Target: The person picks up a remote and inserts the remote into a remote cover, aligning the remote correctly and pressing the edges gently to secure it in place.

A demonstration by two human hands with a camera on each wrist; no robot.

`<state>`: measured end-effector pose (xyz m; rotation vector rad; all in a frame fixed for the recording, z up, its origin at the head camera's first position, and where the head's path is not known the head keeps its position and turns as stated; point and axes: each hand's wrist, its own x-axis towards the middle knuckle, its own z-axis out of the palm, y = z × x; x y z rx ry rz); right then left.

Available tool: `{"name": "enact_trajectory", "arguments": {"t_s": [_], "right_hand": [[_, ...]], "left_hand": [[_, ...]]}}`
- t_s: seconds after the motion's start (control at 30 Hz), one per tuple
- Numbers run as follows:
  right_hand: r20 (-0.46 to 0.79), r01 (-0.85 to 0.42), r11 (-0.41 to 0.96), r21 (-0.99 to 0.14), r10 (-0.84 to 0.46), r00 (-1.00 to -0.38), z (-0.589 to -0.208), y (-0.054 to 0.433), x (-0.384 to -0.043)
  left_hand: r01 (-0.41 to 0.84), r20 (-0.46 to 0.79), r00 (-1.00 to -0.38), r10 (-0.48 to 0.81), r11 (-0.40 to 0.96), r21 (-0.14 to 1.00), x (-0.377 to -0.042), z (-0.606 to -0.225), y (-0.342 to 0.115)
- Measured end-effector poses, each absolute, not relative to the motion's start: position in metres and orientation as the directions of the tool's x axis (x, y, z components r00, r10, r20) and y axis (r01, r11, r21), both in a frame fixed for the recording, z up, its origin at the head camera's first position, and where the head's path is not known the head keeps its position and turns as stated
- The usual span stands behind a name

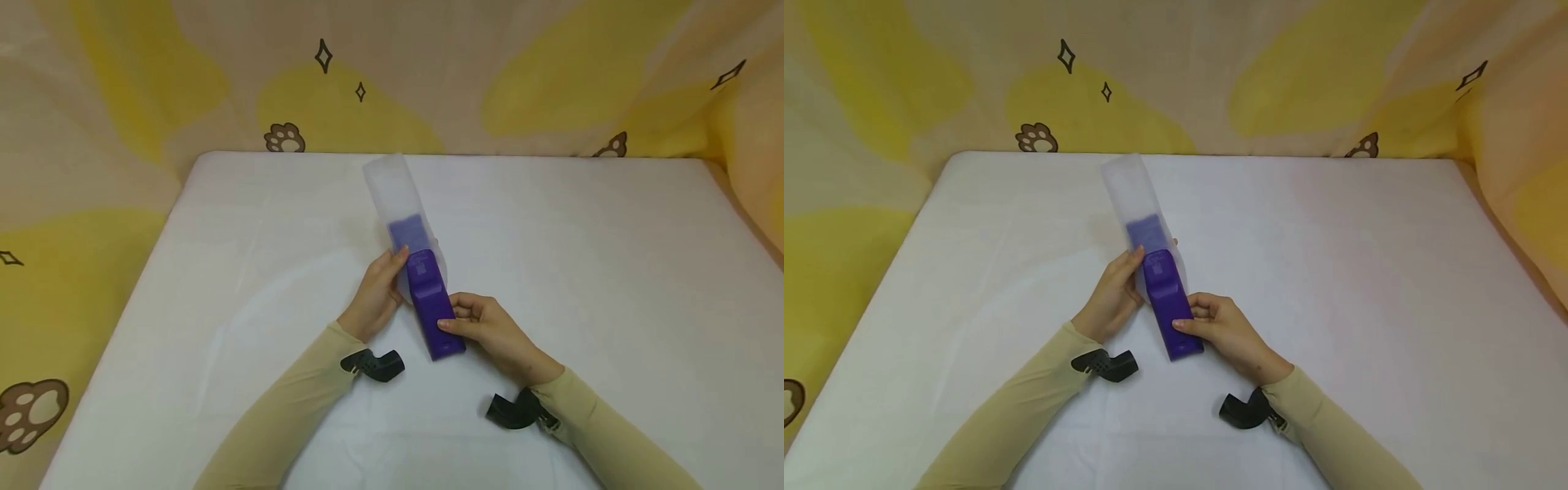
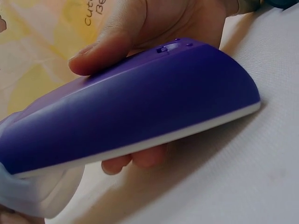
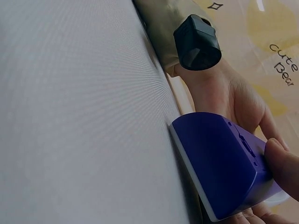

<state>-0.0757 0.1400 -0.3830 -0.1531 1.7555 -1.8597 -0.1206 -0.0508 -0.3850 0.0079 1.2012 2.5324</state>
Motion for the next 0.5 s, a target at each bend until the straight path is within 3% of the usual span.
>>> {"name": "enact_trajectory", "arguments": {"t_s": [0.27,0.5], "right_hand": [[-0.300,0.331,0.018,-0.943,-0.474,-0.828,-0.3826,0.1402,-0.0759],[-0.267,0.301,0.012,-0.953,-0.496,-0.826,-0.3837,0.1410,-0.0773]], "left_hand": [[-0.307,-0.140,-0.939,0.314,-0.585,0.750,-0.1202,-0.3828,-0.0503],[-0.273,-0.063,-0.938,0.341,-0.612,0.742,-0.1204,-0.3871,-0.0532]]}}
